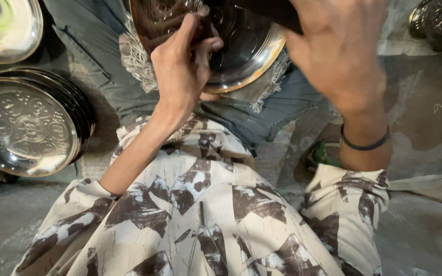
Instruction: The person uses a chisel and hammer to engrave a decorative pattern into a metal plate. They repeatedly strike the chisel with the hammer to create indentations in the metal surface.
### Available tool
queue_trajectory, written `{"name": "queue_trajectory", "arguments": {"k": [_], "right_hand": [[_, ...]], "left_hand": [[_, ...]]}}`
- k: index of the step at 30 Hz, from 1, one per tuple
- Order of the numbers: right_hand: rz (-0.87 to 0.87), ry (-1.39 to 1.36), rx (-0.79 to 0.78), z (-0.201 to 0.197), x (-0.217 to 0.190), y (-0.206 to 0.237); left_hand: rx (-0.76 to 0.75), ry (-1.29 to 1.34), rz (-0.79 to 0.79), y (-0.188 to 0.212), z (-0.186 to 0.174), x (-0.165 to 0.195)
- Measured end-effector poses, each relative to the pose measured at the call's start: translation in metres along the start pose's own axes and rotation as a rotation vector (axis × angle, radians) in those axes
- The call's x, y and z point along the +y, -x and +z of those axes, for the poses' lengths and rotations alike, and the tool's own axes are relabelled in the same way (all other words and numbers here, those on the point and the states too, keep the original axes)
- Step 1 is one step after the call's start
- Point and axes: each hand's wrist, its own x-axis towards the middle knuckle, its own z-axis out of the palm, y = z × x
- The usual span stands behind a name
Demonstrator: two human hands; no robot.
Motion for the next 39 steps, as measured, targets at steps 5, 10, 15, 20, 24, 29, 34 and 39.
{"name": "queue_trajectory", "arguments": {"k": [5, 10, 15, 20, 24, 29, 34, 39], "right_hand": [[-0.066, 0.061, 0.071, 0.01, 0.002, 0.005], [-0.069, 0.104, 0.024, 0.011, 0.003, 0.011], [-0.039, 0.177, 0.038, 0.012, 0.002, 0.01], [0.027, 0.004, -0.014, 0.012, 0.001, 0.015], [0.049, 0.013, 0.087, 0.012, -0.001, 0.018], [0.118, -0.002, 0.053, 0.011, -0.007, 0.016], [0.146, -0.021, 0.073, 0.011, -0.017, 0.021], [0.307, -0.038, 0.083, 0.028, -0.029, 0.044]], "left_hand": [[-0.037, 0.017, -0.01, -0.003, -0.003, 0.0], [-0.075, 0.048, -0.011, -0.008, -0.006, 0.001], [-0.145, 0.048, 0.027, -0.013, -0.01, 0.0], [-0.178, -0.021, 0.08, -0.021, -0.012, -0.003], [-0.213, -0.029, 0.122, -0.026, -0.013, -0.008], [-0.288, -0.03, 0.159, -0.03, -0.017, -0.012], [-0.375, 0.008, 0.214, -0.038, -0.023, -0.015], [-0.538, 0.014, 0.278, -0.051, -0.027, -0.014]]}}
